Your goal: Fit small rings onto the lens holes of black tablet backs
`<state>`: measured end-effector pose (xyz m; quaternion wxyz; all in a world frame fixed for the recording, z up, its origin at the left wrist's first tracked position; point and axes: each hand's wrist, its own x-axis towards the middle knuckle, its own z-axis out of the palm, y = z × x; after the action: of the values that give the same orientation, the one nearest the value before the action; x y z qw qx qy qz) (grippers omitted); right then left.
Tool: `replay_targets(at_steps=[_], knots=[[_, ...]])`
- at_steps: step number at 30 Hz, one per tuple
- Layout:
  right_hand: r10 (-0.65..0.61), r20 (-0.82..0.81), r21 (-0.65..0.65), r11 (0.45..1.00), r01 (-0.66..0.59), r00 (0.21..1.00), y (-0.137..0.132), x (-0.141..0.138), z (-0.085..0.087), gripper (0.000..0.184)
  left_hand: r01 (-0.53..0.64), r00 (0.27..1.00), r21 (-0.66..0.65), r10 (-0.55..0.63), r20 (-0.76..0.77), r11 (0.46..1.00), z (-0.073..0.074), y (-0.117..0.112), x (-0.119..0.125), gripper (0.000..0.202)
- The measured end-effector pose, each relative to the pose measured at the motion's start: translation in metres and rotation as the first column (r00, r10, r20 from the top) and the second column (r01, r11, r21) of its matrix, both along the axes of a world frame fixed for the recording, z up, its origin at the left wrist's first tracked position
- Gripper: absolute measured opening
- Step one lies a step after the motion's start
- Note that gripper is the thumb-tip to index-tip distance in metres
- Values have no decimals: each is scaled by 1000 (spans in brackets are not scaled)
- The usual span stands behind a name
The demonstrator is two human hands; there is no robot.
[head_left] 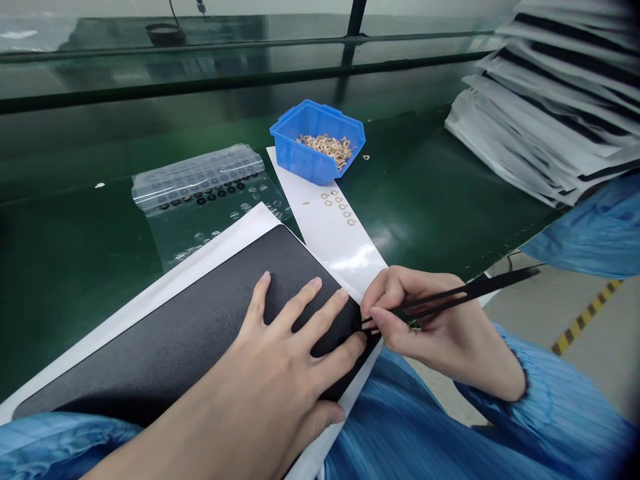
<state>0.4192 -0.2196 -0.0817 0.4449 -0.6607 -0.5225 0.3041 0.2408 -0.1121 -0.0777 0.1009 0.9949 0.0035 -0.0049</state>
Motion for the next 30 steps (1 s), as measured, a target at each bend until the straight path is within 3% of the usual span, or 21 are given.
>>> replay_targets(at_steps=[8,13,20,24,30], knots=[[-60,-113,67,995,68,992,-2,-1,-7,16,-4,1000,-7,4,-6,1000,2,1,-3,44],[-16,-30,50,999,17,999,-1,0,-4,18,-4,1000,8,4,-4,1000,2,1,-2,44],[158,140,-43,987,-154,977,3,11,17,10,-11,1000,23,10,18,1000,1,1,-2,44],[220,235,11,973,-229,947,7,17,17,9,-9,1000,22,9,17,1000,3,1,-1,43],[167,218,107,975,-194,961,1,17,10,5,27,1000,18,-27,-6,999,7,3,0,43]])
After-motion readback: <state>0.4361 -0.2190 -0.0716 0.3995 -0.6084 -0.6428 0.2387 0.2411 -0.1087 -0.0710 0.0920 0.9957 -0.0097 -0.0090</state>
